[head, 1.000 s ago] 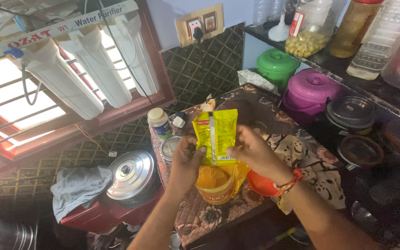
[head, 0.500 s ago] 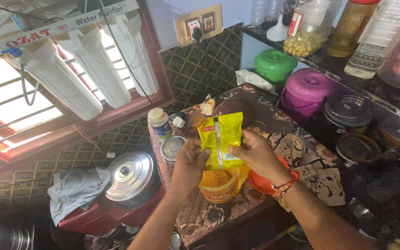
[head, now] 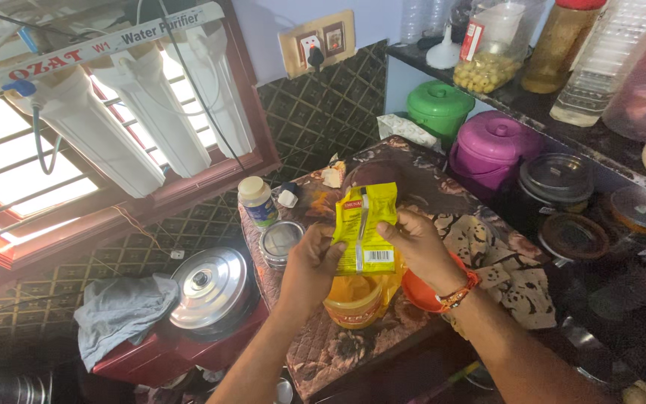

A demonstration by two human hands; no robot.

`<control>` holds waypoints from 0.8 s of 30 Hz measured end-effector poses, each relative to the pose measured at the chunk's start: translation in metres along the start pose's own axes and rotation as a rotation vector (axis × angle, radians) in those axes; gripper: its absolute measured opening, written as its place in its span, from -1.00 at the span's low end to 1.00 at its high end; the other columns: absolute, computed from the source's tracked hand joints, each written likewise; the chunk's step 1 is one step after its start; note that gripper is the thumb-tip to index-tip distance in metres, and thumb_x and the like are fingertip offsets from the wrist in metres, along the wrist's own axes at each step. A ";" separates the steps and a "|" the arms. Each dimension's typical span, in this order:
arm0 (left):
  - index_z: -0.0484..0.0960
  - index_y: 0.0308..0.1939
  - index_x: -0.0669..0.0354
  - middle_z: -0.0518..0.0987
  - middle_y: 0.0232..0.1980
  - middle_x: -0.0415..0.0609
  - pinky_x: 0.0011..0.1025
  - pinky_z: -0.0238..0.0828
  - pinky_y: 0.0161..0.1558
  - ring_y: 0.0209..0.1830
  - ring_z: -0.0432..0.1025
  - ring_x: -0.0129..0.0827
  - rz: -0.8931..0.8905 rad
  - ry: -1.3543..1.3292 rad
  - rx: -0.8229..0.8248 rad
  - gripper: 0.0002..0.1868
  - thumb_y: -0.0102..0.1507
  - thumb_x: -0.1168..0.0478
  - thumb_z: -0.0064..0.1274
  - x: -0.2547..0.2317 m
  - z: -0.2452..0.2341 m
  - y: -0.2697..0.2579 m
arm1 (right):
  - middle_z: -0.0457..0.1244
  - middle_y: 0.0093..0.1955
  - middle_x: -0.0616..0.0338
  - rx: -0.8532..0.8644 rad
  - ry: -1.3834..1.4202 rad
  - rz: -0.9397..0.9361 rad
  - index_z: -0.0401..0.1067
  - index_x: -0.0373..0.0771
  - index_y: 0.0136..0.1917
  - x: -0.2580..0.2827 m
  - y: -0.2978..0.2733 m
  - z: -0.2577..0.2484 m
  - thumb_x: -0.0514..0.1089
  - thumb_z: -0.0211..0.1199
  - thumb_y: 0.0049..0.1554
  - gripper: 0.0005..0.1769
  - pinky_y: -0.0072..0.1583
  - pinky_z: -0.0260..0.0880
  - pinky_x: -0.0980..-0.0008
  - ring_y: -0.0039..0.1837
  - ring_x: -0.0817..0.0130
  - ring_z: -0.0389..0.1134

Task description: The person opens a white-lidded container, wipes its lid with a cloth, and closes it. They then open a red-lidded jar, wipe its lid, remove yellow packets from inside, and transfer the packet contents into a larger translucent plastic jar, handling the packets and jar by hand.

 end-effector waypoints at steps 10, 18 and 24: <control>0.57 0.06 0.24 0.61 -0.01 0.03 -0.26 0.44 0.03 0.01 0.49 -0.15 0.212 0.492 -0.097 -0.68 0.23 0.29 0.17 -0.021 -0.029 -0.018 | 0.41 0.08 0.22 -0.203 0.128 -0.008 0.44 -0.34 0.23 -0.001 0.008 -0.035 -0.13 0.17 0.31 -0.70 0.09 0.46 0.49 0.04 0.55 0.42; 0.32 0.33 0.24 0.44 0.33 0.12 -0.27 0.25 0.32 0.38 0.34 -0.14 0.095 0.349 -0.079 -0.37 0.21 0.28 0.20 0.011 -0.032 -0.035 | 0.41 -0.03 0.11 -0.372 -0.243 0.142 0.48 -0.34 0.19 -0.025 0.004 -0.055 -0.20 0.24 0.26 -0.74 -0.15 0.33 0.42 -0.17 0.45 0.32; 0.18 0.44 0.35 0.37 0.41 0.21 -0.28 0.09 0.45 0.52 0.22 -0.12 0.072 -0.062 -0.021 -0.30 0.18 0.47 -0.12 0.030 -0.017 -0.058 | 0.45 -0.02 0.12 -0.246 -0.580 0.290 0.47 -0.33 0.14 -0.031 -0.008 -0.039 -0.17 0.27 0.13 -0.68 -0.13 0.49 0.38 -0.18 0.42 0.49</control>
Point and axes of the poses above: each hand's wrist, its own y-axis towards the middle knuckle, its own z-axis out of the palm, x = y × z, the point moved 7 cm from there along y, towards the middle knuckle
